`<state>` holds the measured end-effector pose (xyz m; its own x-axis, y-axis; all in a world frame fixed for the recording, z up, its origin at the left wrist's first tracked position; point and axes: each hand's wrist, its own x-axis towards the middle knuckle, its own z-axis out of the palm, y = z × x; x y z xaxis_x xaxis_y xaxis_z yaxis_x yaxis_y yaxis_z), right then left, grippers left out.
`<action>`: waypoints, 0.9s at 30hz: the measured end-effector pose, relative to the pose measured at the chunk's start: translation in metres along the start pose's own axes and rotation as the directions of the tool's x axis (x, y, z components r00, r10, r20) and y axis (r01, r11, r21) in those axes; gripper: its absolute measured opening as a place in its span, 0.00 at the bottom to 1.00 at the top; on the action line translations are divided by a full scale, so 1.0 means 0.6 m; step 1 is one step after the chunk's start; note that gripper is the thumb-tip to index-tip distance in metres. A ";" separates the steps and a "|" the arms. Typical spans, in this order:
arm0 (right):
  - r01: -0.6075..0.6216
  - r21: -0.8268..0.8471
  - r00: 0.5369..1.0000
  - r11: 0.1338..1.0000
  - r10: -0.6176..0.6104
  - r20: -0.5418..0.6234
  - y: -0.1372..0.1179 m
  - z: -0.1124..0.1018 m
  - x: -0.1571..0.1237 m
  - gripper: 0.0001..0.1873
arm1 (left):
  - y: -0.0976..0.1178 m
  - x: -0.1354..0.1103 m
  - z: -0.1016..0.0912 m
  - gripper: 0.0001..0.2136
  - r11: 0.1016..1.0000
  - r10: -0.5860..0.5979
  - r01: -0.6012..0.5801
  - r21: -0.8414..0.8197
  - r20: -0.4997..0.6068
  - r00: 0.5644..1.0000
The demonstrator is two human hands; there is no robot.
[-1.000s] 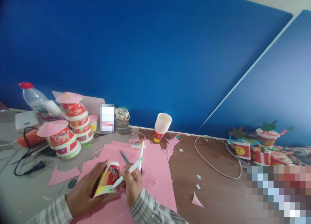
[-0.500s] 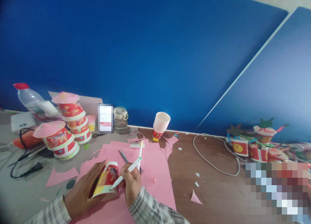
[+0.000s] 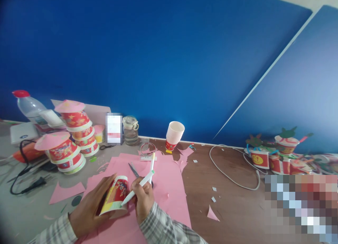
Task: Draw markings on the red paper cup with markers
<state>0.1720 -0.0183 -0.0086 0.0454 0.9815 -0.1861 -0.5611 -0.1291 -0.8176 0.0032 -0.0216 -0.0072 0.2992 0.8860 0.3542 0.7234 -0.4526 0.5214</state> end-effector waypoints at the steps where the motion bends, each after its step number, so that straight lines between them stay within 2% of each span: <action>1: 0.002 -0.016 1.000 1.000 -0.002 -0.004 0.001 -0.001 0.001 0.09 | 0.000 0.000 0.000 0.42 1.000 0.001 -0.001 -0.003 -0.005 1.000; 8: 0.047 0.038 0.990 0.998 -0.042 -0.133 -0.001 0.001 0.011 0.16 | -0.005 0.001 -0.002 0.42 0.999 0.030 -0.030 0.023 0.015 0.999; 12: 0.069 -0.108 0.995 0.992 -0.077 -0.071 -0.010 0.004 -0.001 0.25 | -0.003 0.006 -0.004 0.40 0.998 0.038 -0.039 -0.041 -0.035 0.999; 15: 0.220 -0.217 0.975 0.951 -0.223 0.013 -0.011 0.004 -0.014 0.18 | -0.005 0.008 -0.003 0.38 0.995 0.035 -0.040 -0.087 -0.062 0.997; 18: 0.413 -0.356 0.911 0.838 -0.387 0.143 -0.011 0.001 -0.027 0.11 | -0.010 0.008 -0.003 0.37 0.993 -0.017 0.007 -0.118 -0.086 0.996; 22: 0.601 -0.523 0.800 0.605 -0.459 0.388 -0.011 -0.002 -0.037 0.24 | -0.009 0.011 -0.006 0.40 0.983 -0.066 0.049 -0.179 -0.092 0.994; 27: 0.717 -0.568 0.683 0.405 -0.570 0.456 0.004 -0.004 -0.032 0.25 | -0.004 0.013 -0.008 0.41 0.979 -0.071 0.061 -0.193 -0.050 0.996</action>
<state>0.1719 -0.0379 -0.0084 -0.0258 0.8087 0.5877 0.2745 0.5710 -0.7737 0.0007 -0.0140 -0.0021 0.2154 0.9101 0.3541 0.6067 -0.4089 0.6818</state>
